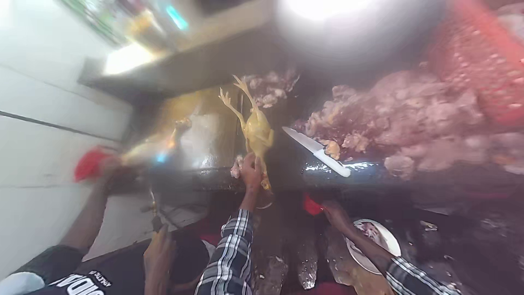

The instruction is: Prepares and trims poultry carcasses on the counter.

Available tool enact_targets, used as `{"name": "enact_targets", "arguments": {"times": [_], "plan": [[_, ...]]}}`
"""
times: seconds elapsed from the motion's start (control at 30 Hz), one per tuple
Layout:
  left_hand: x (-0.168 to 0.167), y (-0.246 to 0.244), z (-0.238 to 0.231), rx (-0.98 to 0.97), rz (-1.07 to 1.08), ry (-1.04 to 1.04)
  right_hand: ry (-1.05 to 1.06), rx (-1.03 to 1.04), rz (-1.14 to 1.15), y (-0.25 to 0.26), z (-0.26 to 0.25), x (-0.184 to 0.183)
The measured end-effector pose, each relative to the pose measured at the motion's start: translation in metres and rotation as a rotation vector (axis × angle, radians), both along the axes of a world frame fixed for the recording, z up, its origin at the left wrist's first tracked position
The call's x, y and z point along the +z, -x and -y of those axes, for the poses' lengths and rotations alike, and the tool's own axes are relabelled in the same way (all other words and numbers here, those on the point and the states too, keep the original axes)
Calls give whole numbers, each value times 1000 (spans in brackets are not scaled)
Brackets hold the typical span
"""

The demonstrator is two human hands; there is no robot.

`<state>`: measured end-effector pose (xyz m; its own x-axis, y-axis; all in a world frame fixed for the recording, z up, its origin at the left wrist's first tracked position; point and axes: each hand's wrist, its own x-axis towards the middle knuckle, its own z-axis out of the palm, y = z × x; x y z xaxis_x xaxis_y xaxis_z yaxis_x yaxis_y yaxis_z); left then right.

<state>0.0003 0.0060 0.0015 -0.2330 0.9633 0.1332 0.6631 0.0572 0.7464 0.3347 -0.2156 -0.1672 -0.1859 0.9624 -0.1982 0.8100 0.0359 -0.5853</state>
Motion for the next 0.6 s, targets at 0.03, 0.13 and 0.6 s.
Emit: {"name": "enact_targets", "arguments": {"times": [0.03,0.13,0.6], "plan": [[2,-1,1,-5,22,19,8,26,15,-6,9,26],[29,-8,20,-73,64,193,-25,98,76,-32,35,92],[19,30,81,-226,116,311,-348,-6,194,-40,-5,331]]}}
